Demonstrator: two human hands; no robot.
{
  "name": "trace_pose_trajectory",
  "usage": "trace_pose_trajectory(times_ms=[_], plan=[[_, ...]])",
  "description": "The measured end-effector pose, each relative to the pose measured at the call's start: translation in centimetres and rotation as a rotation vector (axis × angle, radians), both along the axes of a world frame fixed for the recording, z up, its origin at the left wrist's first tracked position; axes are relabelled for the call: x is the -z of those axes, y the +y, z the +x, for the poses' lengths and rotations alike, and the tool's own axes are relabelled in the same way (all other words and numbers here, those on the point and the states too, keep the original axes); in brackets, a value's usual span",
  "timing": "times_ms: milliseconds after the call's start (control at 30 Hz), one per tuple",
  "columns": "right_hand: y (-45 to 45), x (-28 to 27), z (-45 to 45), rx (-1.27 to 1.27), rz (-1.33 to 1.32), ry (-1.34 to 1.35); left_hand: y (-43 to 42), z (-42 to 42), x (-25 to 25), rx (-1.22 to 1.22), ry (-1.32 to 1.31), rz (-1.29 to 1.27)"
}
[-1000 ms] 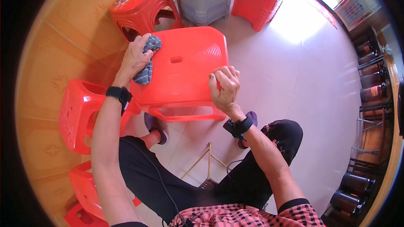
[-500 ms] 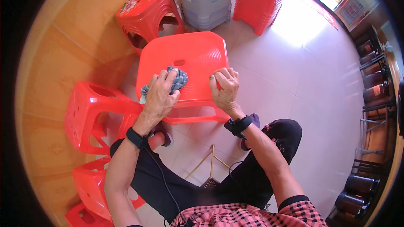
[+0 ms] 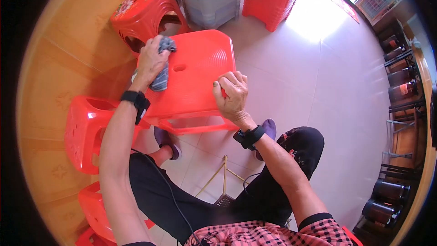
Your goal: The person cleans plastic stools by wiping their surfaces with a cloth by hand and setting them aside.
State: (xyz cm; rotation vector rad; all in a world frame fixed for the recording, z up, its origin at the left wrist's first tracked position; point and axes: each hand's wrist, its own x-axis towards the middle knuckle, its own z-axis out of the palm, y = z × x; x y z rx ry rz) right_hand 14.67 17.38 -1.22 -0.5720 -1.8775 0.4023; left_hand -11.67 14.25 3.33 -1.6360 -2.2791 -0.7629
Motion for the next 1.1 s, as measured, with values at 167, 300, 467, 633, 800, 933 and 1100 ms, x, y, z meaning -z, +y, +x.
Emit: trace_pose_trajectory(times_ms=[167,300,467,633,800,933,1100], plan=[[0.0,-0.1,-0.1,0.002,-0.001,-0.003,4.3,4.5,-1.2,0.440,-0.224,-0.017],[0.0,0.0,-0.2,-0.001,0.008,0.001,5.0,7.7,-1.6,0.631,-0.470,-0.225],[-0.2,-0.1,-0.1,-0.006,-0.009,0.014,2.0,9.0,-2.0,0.723,-0.259,-0.179],[-0.4,0.0,-0.2,-0.016,0.016,0.018,-0.3,9.3,-2.8,0.651,-0.187,-0.229],[-0.8,-0.2,-0.4,-0.037,0.022,0.009,-1.2,8.7,-3.5,0.643,-0.142,-0.266],[-0.9,-0.4,-0.4,-0.038,0.009,0.009,-2.7,9.0,-4.2,0.593,-0.152,-0.299],[-1.0,-0.2,-0.6,-0.034,0.005,-0.013,-4.4,8.4,-3.4,0.567,-0.140,-0.251]])
